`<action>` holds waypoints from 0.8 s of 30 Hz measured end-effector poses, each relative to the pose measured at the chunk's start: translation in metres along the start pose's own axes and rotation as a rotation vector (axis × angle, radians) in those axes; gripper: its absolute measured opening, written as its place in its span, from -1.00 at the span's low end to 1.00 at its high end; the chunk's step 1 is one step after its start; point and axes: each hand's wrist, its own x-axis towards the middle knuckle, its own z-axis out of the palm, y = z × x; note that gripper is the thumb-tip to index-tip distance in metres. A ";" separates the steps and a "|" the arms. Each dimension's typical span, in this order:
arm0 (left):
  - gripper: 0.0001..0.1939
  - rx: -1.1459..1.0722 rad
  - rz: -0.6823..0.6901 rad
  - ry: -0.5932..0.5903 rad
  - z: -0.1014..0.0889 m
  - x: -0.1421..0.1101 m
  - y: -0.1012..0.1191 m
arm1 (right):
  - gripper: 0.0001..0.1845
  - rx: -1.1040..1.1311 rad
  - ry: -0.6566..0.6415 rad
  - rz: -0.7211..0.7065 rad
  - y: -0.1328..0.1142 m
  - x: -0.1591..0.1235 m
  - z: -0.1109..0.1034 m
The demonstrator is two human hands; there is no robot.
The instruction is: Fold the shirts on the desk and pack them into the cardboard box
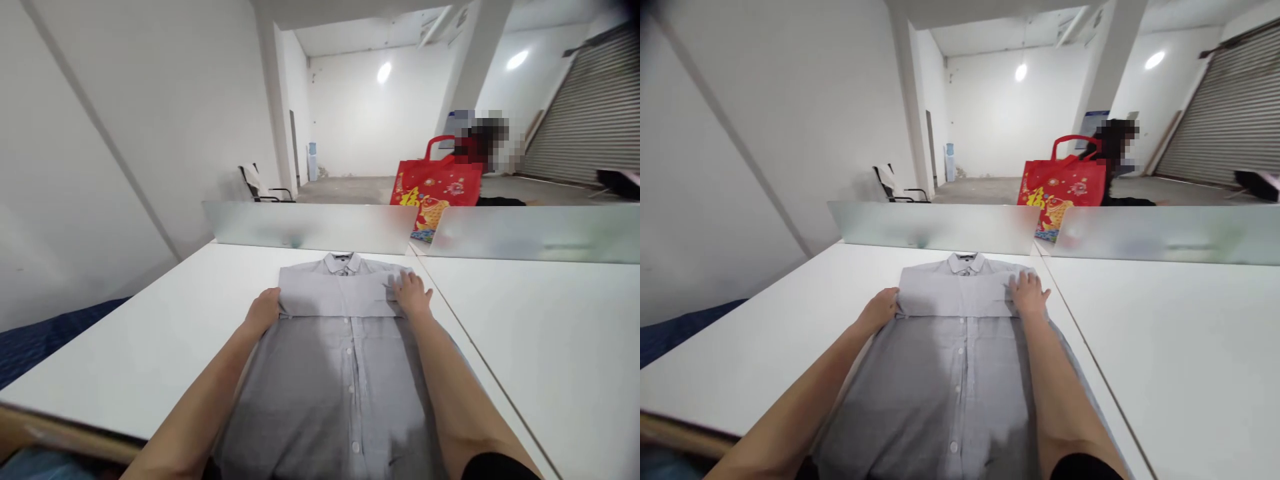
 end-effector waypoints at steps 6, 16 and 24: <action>-0.75 -0.025 -0.147 0.047 -0.005 -0.023 -0.019 | -0.42 -0.142 -0.224 -0.131 -0.009 -0.013 0.023; -0.82 0.073 0.068 0.204 0.004 -0.037 0.005 | -0.43 -0.154 -0.128 -0.176 -0.005 -0.011 0.020; -0.80 0.263 0.079 0.151 0.008 -0.030 0.008 | -0.42 -0.128 -0.129 -0.156 -0.005 -0.009 0.023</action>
